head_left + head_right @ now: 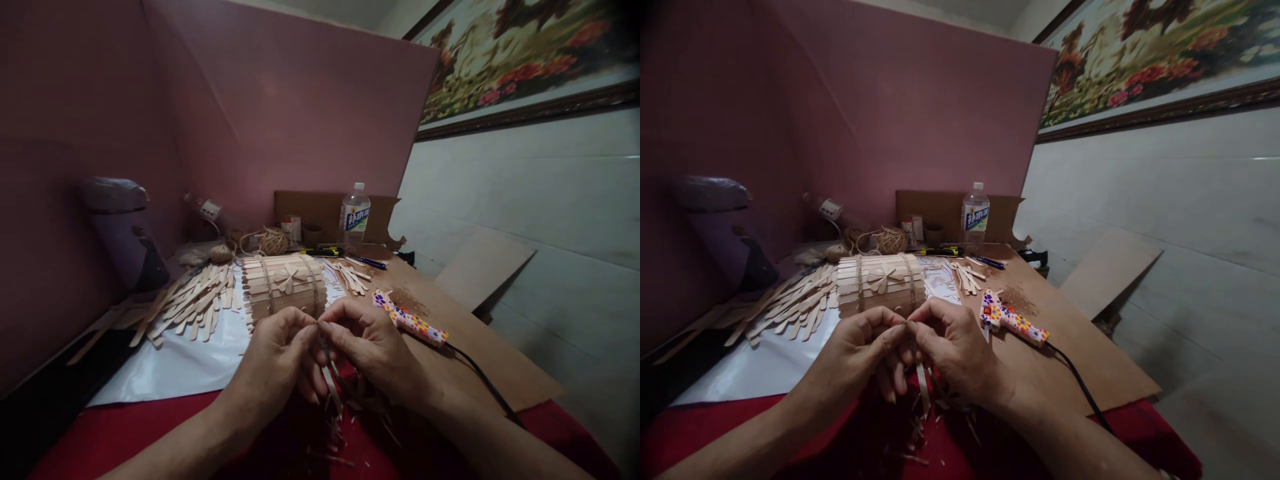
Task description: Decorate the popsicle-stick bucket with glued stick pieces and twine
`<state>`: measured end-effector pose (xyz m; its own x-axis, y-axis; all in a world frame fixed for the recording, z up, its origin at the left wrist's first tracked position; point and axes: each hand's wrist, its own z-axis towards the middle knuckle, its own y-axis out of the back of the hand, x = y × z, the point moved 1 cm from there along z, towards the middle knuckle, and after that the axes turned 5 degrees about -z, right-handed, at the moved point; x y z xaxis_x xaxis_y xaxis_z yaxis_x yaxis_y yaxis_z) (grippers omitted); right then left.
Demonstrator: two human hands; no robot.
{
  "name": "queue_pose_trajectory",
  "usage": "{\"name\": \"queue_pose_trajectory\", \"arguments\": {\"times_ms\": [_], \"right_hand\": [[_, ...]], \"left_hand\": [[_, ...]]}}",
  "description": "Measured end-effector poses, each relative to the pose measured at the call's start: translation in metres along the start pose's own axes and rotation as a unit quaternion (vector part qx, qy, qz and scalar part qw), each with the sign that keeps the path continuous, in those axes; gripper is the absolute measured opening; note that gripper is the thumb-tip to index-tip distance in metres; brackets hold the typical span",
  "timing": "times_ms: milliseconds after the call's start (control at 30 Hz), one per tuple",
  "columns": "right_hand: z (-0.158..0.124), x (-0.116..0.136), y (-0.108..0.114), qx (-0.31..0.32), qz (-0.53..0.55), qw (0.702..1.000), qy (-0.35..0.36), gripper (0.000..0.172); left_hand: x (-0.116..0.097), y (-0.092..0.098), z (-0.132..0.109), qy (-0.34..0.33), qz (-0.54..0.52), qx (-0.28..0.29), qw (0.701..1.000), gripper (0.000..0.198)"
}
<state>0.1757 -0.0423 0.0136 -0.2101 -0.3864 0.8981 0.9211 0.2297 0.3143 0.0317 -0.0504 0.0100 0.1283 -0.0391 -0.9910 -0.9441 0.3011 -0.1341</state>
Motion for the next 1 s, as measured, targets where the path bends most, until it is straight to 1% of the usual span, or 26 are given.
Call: {"name": "queue_pose_trajectory", "arguments": {"times_ms": [133,300,500,600,667,767,833,900,1000], "right_hand": [[0.0005,-0.0018,0.0017,0.007,-0.028,0.999,0.031,0.008],[0.001,-0.0066,0.004,0.001,-0.079,0.995,0.068,0.007],[0.0007,-0.0065,0.0061,-0.004,-0.121,0.989,0.089,0.009],[0.0002,-0.0038,0.0058,-0.01,-0.132,0.987,0.088,0.009],[0.0004,-0.003,0.0048,-0.007,-0.112,0.991,0.07,0.008],[0.002,-0.0047,0.0025,0.006,-0.017,0.999,0.036,0.013],[0.0036,-0.0064,0.0014,-0.001,0.038,0.999,0.027,0.016],[0.0048,-0.0072,0.0008,-0.013,0.062,0.998,0.028,0.017],[0.0046,-0.0052,-0.0003,-0.011,0.073,0.997,0.029,0.019]], "left_hand": [[-0.0003,0.0008,0.0003,0.001,-0.012,0.004,1.0,0.014],[-0.001,0.0022,0.0013,-0.001,-0.026,0.016,1.0,0.014],[-0.0047,0.0036,-0.0014,0.0,-0.025,0.015,1.0,0.019],[-0.0056,0.0044,-0.0041,-0.009,-0.014,0.017,1.0,0.02],[-0.0058,0.0048,-0.0043,-0.012,-0.02,0.022,0.999,0.021],[-0.006,0.0054,-0.0021,-0.012,-0.063,0.036,0.997,0.023],[-0.0064,0.0059,-0.0006,-0.015,-0.092,0.044,0.995,0.024],[-0.0071,0.0063,-0.0001,-0.018,-0.105,0.047,0.993,0.024],[-0.0082,0.0061,-0.0014,-0.021,-0.104,0.046,0.993,0.023]]}}
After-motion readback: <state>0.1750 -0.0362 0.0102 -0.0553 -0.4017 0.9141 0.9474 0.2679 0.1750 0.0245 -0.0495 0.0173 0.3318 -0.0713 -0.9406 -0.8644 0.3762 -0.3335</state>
